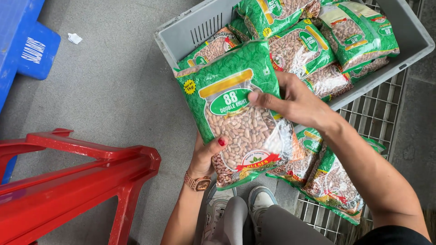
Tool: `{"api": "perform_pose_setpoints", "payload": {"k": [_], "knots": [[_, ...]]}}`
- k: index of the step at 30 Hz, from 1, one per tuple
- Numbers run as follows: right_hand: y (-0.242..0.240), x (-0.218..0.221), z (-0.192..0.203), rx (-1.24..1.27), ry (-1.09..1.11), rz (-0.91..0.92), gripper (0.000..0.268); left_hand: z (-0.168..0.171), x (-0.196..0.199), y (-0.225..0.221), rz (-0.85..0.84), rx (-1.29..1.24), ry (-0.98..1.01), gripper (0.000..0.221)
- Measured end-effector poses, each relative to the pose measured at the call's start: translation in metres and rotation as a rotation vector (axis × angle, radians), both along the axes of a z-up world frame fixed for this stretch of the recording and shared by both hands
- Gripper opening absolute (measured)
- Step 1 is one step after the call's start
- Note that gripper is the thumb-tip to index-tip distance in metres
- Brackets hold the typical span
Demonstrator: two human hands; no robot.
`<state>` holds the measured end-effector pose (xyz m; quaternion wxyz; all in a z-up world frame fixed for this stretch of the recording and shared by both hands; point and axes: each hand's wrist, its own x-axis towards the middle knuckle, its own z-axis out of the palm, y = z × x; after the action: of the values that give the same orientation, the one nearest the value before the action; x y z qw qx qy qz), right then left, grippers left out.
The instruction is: The person organizes bags of beans in a plastic crate, handling the bags one by one and arranging them inside the crate.
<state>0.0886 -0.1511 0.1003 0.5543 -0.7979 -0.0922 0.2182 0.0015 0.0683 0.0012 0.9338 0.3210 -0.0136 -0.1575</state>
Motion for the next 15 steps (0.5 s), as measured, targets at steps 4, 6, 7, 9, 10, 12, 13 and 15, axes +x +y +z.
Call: {"api": "perform_pose_setpoints", "payload": {"k": [4,6,7,9,10,12,13,15], "knots": [[0.003,0.001,0.022,-0.008,-0.288,0.144,0.052,-0.008,-0.01,-0.001,0.065,0.075,0.056,0.086],[-0.011,0.001,0.017,-0.113,-0.166,-0.011,0.048,-0.011,-0.011,-0.003,0.097,0.11,0.013,0.085],[-0.018,0.001,0.015,-0.215,-0.045,-0.162,0.045,-0.012,-0.011,-0.004,0.132,0.147,-0.034,0.084],[-0.024,-0.003,0.02,-0.127,-0.09,-0.158,0.043,0.008,-0.005,-0.007,0.187,0.201,-0.124,0.092],[-0.028,-0.006,0.023,-0.037,-0.136,-0.154,0.041,0.018,-0.001,-0.009,0.24,0.255,-0.216,0.102],[-0.032,-0.016,0.018,-0.092,-0.141,-0.139,0.039,0.0,-0.009,-0.013,0.32,0.568,-0.281,0.098],[-0.034,-0.021,0.016,-0.145,-0.145,-0.119,0.038,-0.009,-0.014,-0.015,0.401,0.884,-0.342,0.095],[-0.03,-0.039,0.015,-0.129,-0.103,-0.108,0.037,-0.004,-0.011,-0.013,0.385,0.822,-0.319,0.094]]}}
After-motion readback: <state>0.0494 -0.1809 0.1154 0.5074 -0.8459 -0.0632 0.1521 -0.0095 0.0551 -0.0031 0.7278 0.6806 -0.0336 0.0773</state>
